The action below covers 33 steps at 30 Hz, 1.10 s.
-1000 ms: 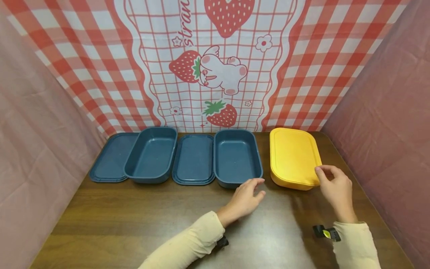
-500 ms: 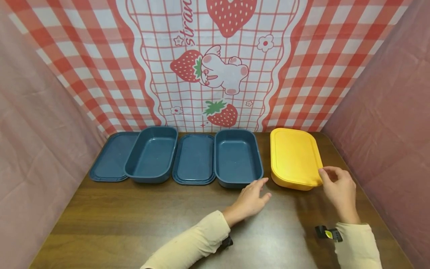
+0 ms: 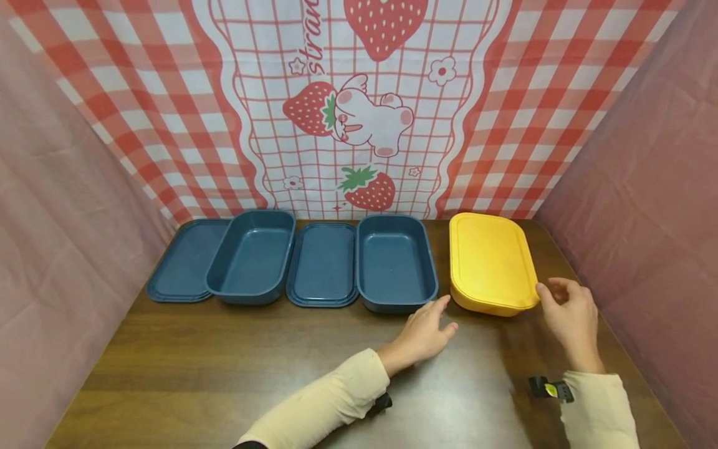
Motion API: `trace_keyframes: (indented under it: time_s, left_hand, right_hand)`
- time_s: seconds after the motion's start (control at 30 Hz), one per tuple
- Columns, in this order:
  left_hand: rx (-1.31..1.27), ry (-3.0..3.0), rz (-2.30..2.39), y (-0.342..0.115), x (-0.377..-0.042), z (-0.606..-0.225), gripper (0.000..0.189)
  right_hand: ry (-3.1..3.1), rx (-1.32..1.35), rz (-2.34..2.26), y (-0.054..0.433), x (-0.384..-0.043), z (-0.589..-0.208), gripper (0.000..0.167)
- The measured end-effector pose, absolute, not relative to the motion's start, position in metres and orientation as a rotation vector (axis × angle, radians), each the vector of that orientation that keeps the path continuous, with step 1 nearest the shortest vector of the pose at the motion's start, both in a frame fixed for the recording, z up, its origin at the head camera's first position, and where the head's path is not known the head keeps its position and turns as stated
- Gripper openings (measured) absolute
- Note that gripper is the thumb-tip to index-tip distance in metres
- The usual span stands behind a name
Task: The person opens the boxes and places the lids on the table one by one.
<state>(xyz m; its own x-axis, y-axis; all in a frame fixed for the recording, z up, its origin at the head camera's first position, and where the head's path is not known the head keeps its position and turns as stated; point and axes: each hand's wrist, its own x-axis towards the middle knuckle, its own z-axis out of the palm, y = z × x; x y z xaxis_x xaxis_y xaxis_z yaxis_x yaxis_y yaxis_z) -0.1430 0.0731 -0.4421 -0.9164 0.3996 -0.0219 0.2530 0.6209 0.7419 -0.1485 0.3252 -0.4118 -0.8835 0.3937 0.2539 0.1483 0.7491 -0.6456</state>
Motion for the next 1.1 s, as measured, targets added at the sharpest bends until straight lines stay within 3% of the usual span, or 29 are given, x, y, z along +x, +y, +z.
trace_keyframes:
  time_s: [0.67,1.1]
  left_hand:
    - [0.372,2.601,1.274,0.093,-0.151,-0.449,0.062]
    - [0.295,2.551,1.384,0.1,-0.152,-0.453,0.065]
  right_hand:
    - [-2.796,-0.545,1.1,0.338,-0.157,-0.433,0.07]
    - [-2.827,-0.579,1.171,0.336,-0.16,-0.444,0.071]
